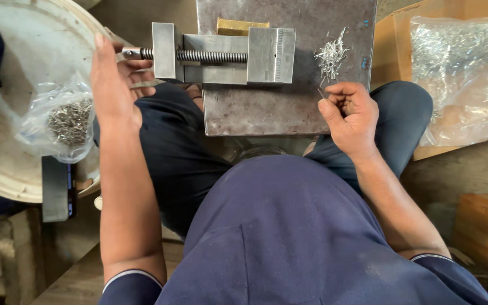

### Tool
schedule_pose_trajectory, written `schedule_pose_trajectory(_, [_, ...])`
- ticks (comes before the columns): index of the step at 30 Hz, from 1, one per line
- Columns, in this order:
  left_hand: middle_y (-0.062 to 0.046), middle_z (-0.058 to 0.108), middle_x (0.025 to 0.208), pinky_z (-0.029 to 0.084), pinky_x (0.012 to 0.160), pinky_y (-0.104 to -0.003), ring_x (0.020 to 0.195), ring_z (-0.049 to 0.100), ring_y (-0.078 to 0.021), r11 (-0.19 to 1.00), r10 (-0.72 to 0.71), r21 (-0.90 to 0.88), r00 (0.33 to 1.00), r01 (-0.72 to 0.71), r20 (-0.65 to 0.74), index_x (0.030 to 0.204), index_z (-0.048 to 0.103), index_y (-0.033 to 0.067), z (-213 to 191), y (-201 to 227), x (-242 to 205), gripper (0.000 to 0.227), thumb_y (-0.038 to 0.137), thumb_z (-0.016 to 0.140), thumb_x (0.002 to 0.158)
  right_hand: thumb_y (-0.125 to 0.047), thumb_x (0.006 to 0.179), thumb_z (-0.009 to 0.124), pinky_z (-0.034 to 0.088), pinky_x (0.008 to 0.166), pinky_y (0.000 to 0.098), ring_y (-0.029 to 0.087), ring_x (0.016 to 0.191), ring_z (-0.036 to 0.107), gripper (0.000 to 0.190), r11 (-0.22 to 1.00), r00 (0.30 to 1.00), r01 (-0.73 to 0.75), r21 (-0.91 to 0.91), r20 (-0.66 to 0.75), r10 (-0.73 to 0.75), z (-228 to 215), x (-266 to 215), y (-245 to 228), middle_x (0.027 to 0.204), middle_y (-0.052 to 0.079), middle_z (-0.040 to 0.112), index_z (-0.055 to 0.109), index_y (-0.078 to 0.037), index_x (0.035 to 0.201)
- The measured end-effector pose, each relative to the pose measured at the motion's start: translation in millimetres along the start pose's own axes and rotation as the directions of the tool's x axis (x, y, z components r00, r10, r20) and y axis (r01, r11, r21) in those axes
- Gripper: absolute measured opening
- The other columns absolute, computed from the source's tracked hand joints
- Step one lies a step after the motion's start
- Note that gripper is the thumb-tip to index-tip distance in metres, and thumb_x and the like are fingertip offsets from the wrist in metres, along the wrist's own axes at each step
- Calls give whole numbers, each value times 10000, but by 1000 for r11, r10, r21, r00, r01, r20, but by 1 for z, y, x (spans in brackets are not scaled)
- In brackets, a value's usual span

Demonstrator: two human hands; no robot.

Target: The person sits cross-legged and uses a manual screw press to bend small metal pins. They repeatedly pick up pins, place them into the press, tighten the screw to bend the metal, and then remove the finished pieces.

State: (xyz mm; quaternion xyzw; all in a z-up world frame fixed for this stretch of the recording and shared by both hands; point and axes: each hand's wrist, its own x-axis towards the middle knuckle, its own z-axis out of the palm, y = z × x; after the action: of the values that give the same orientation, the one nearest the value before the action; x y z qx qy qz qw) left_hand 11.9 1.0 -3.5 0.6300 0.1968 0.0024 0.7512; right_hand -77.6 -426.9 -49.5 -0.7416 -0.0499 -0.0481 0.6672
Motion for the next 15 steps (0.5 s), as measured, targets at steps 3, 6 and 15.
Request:
schedule_pose_trajectory(3, [-122, 710, 1046, 548, 720, -385, 886, 714, -223, 990, -40, -130, 997, 49, 70, 1293, 525, 98, 2, 3, 16, 526, 565, 518, 1052, -10, 1039, 741, 477, 724, 211, 44, 802, 522, 238, 996, 1000, 10, -85, -3, -10, 0, 0, -2, 938, 3, 592, 588, 27, 1217])
schedule_pose_trajectory(6, [-151, 722, 1111, 554, 794, -418, 951, 716, -240, 976, -17, -213, 991, 45, 133, 1284, 512, 111, 5, 11, 25, 442, 481, 566, 1050, -12, 1037, 741, 475, 732, 206, 35, 811, 527, 231, 1000, 1000, 10, -22, 0, -10, 1, 2, -4, 941, -7, 596, 596, 25, 1213])
schedule_pose_trajectory(15, [-101, 717, 1027, 533, 873, -358, 968, 708, -224, 929, 370, -41, 922, -367, 118, 1261, 596, 36, 13, 32, 3, 220, 164, 708, 1121, -27, 1023, 752, 492, 706, 203, 36, 771, 555, 150, 991, 1000, 20, -134, 16, -18, 3, 5, -17, 885, 2, 619, 645, 13, 1120])
